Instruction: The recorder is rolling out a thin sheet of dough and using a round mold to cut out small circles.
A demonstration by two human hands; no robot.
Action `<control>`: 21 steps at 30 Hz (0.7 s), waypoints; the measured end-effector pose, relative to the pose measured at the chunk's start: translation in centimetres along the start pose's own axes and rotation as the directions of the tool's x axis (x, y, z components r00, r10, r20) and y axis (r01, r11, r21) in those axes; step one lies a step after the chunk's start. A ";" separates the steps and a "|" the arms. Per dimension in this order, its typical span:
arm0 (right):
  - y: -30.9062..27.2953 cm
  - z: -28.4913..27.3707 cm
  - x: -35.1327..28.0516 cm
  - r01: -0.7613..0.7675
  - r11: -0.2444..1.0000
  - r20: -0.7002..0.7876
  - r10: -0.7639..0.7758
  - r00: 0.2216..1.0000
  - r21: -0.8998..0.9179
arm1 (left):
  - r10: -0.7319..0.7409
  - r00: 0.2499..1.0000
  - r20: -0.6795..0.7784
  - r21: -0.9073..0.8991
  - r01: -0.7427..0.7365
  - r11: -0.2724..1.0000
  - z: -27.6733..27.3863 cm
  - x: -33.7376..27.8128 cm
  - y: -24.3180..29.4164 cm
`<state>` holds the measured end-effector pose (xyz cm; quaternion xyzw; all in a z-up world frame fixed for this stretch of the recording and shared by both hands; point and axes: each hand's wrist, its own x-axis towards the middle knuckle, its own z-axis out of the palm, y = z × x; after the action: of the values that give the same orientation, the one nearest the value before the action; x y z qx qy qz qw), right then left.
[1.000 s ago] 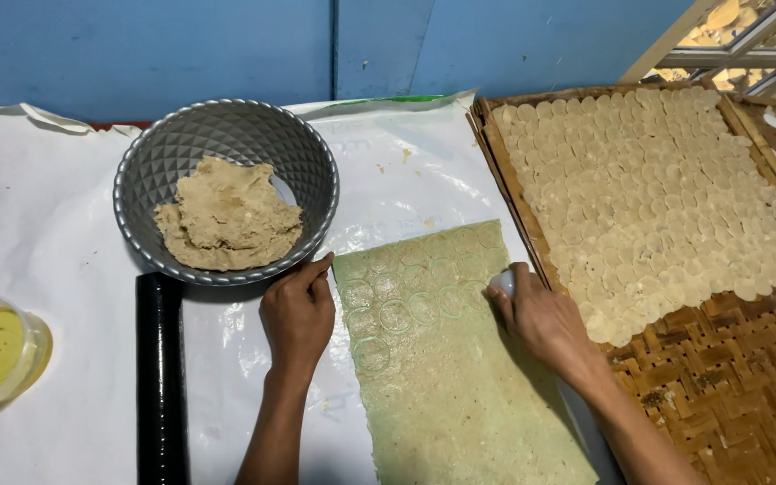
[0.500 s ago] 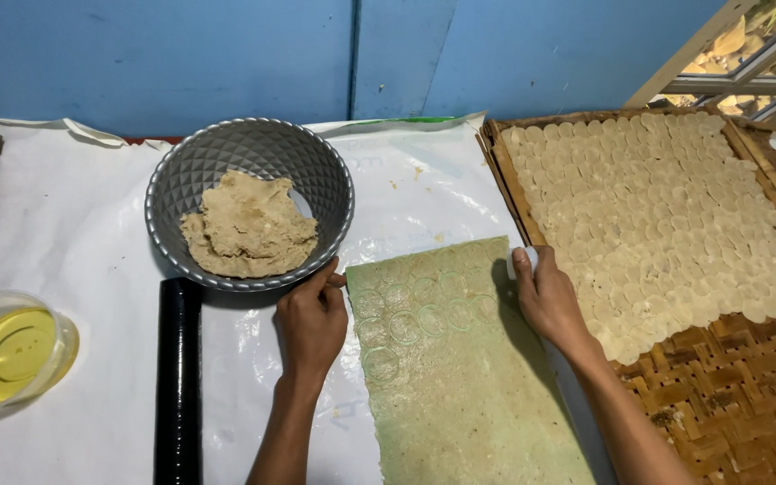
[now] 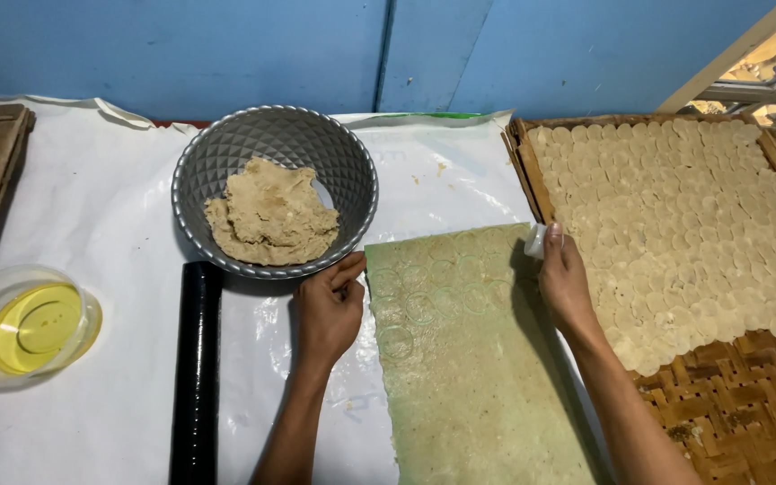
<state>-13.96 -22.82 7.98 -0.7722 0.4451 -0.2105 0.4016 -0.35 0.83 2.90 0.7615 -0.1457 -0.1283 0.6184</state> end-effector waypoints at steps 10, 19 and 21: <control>1.0 2.9 -3.7 0.275 0.886 0.128 -0.245 0.961 -0.372 | 0.000 1.000 -0.020 0.035 0.000 0.999 0.1 0.4 -0.7; 0.3 4.0 -8.4 0.666 0.549 0.648 -0.270 0.713 -0.504 | 0.136 0.991 -0.017 0.116 -0.133 0.984 0.7 0.9 -1.4; 0.5 4.3 -8.3 0.693 0.507 0.643 -0.309 0.701 -0.513 | 0.123 0.992 -0.003 0.121 -0.122 0.985 0.6 0.9 -1.2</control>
<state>-15.56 -13.96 5.36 -0.9871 0.1246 0.0676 0.0745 0.36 0.21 1.56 0.7876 -0.1965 -0.0770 0.5789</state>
